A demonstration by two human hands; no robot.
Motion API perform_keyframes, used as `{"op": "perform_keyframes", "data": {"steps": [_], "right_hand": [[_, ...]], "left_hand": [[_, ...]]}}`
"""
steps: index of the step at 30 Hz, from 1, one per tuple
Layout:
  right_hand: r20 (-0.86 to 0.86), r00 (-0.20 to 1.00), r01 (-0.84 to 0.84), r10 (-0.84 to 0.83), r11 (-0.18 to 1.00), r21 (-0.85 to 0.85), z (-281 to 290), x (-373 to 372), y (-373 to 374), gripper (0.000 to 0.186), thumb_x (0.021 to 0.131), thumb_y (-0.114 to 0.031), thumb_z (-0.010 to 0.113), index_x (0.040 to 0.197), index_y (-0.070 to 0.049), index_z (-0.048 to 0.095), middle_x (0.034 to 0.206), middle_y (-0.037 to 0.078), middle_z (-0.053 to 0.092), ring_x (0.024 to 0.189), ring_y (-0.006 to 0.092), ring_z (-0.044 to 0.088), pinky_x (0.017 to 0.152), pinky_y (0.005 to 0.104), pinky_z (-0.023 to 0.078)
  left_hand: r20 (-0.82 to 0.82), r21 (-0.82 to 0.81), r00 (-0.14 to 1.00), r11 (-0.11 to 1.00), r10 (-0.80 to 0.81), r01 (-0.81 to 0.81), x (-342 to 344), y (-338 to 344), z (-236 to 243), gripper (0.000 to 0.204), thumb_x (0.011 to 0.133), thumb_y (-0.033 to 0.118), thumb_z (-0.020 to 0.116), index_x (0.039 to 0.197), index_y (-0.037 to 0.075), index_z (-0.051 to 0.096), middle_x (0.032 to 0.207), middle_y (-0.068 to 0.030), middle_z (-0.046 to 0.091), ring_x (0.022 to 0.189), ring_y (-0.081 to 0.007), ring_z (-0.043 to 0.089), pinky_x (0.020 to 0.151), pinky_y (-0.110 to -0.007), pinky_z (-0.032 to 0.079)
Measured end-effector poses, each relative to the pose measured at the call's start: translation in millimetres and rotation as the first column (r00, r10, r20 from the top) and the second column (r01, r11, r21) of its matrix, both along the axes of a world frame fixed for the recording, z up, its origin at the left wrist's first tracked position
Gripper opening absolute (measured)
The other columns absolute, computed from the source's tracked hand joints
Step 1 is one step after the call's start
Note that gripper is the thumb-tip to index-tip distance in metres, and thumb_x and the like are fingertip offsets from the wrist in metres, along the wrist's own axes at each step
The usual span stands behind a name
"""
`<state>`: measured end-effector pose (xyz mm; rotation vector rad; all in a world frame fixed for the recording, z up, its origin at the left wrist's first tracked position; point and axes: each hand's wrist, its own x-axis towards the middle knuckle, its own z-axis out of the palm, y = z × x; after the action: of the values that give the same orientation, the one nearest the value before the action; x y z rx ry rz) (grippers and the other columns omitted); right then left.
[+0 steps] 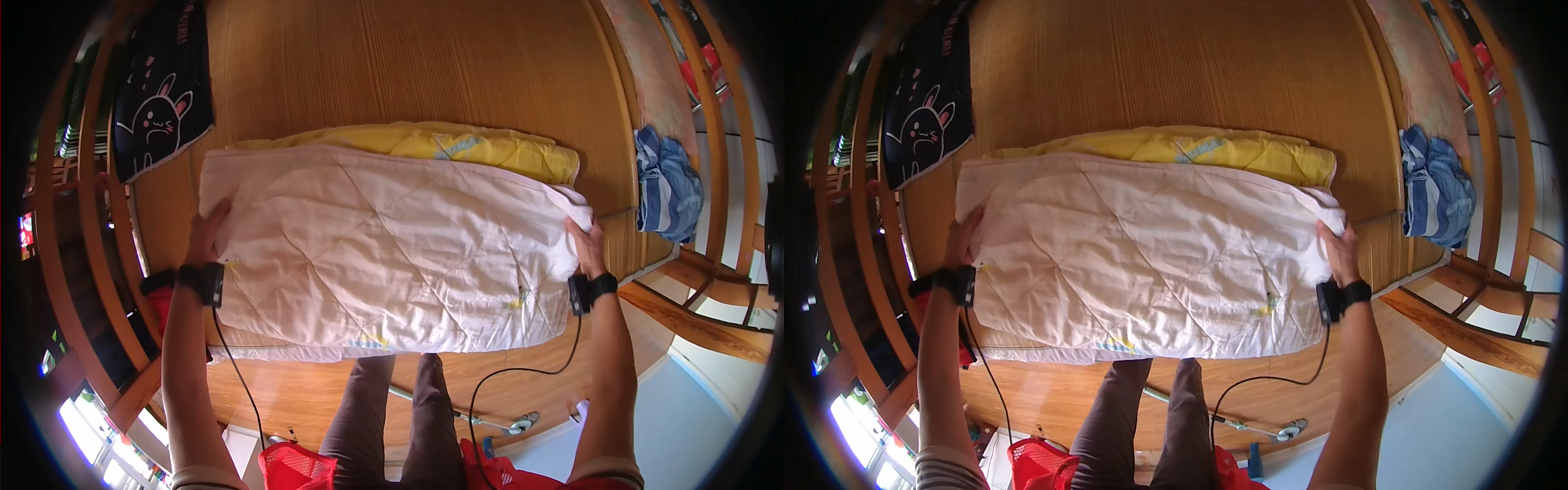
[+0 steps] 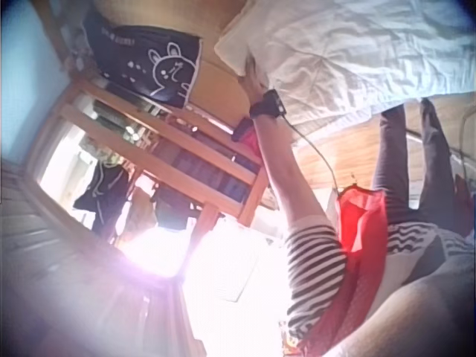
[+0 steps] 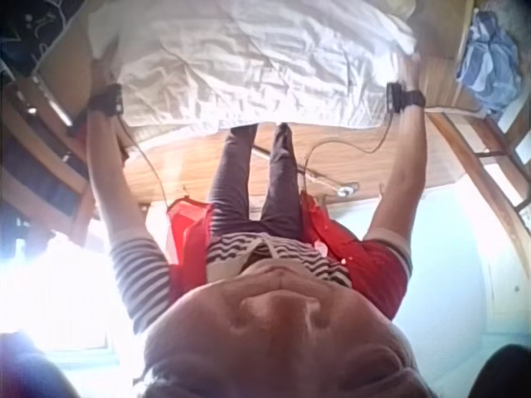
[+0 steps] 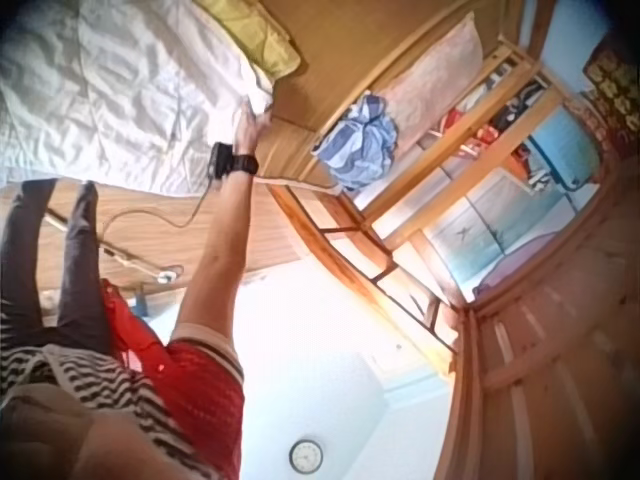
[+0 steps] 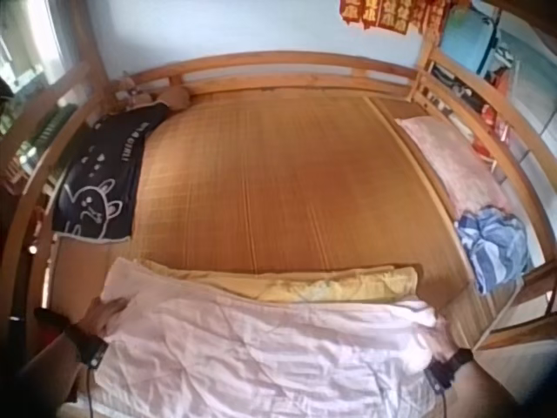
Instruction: Fold a small pillow and a larger checkered blanket or bedsheet on a bed.
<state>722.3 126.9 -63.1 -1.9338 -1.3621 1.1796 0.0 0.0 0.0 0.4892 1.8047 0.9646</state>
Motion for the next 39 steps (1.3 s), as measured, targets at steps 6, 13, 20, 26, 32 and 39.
{"op": "perform_keyframes", "data": {"steps": [6, 13, 20, 26, 32, 39], "right_hand": [[0.450, 0.892, -0.148, -0.042, 0.914, 0.378, 85, -4, 38, 0.035, 0.087, -0.029, 0.064, 0.103, 0.002, 0.058, 0.089, 0.015, 0.065, 0.078, 0.0222, 0.060, 0.073, 0.0312, 0.047], [0.632, 0.772, -0.202, -0.072, 0.914, 0.351, -6, -20, 89, 0.060, 0.087, -0.043, 0.057, 0.130, -0.004, 0.042, 0.123, 0.024, 0.051, 0.113, 0.0411, 0.048, 0.093, 0.0430, 0.041], [0.619, 0.775, -0.497, 0.126, 0.727, 0.474, 35, -203, -6, 0.062, 0.086, -0.024, 0.059, 0.141, -0.015, 0.034, 0.140, 0.023, 0.030, 0.127, 0.0394, 0.031, 0.102, 0.0521, 0.026], [0.655, 0.560, -0.809, 0.507, 0.506, 0.300, 51, -314, -29, 0.057, 0.083, -0.030, 0.062, 0.136, -0.024, 0.043, 0.142, 0.018, 0.030, 0.132, 0.0387, 0.028, 0.102, 0.0581, 0.024], [0.795, 0.443, -0.816, 0.414, 0.553, 0.167, -18, -261, 6, 0.057, 0.086, -0.039, 0.057, 0.138, -0.027, 0.039, 0.140, 0.015, 0.033, 0.129, 0.0370, 0.029, 0.103, 0.0535, 0.023], [0.803, 0.396, -0.831, 0.445, 0.545, 0.108, -19, -255, -4, 0.058, 0.087, -0.038, 0.056, 0.140, -0.026, 0.036, 0.143, 0.017, 0.029, 0.131, 0.0375, 0.027, 0.105, 0.0516, 0.022]], "left_hand": [[0.207, 0.060, 0.957, 0.974, 0.201, -0.218, 26, -18, 44, 0.045, 0.088, 0.027, 0.064, 0.121, 0.000, 0.052, 0.114, -0.0099, 0.059, 0.099, -0.0195, 0.060, 0.087, -0.033, 0.051], [-0.256, 0.014, 0.959, 0.992, 0.124, -0.125, 29, 24, -19, 0.045, 0.088, 0.029, 0.062, 0.123, 0.002, 0.052, 0.116, -0.0148, 0.057, 0.099, -0.0233, 0.058, 0.081, -0.035, 0.048], [-0.982, -0.169, 0.037, 0.953, -0.184, 0.251, 57, -32, -31, 0.056, 0.088, 0.032, 0.059, 0.131, 0.001, 0.042, 0.125, -0.0249, 0.046, 0.111, -0.0394, 0.048, 0.094, -0.045, 0.040], [-0.890, -0.046, 0.453, 0.999, -0.052, 0.024, 62, -58, -45, 0.057, 0.092, 0.044, 0.049, 0.127, -0.002, 0.045, 0.120, -0.0246, 0.051, 0.108, -0.0367, 0.051, 0.093, -0.042, 0.039], [-0.540, -0.286, 0.832, 0.957, -0.125, -0.042, 16, -141, -34, 0.054, 0.094, 0.048, 0.042, 0.093, -0.003, 0.061, 0.072, -0.0094, 0.061, 0.065, -0.0178, 0.056, 0.059, -0.033, 0.044], [-0.741, -0.246, 0.625, 0.965, -0.246, 0.087, 44, -212, -21, 0.043, 0.093, 0.041, 0.049, 0.093, 0.000, 0.059, 0.071, -0.0217, 0.061, 0.063, -0.0327, 0.062, 0.056, -0.039, 0.047]]}}
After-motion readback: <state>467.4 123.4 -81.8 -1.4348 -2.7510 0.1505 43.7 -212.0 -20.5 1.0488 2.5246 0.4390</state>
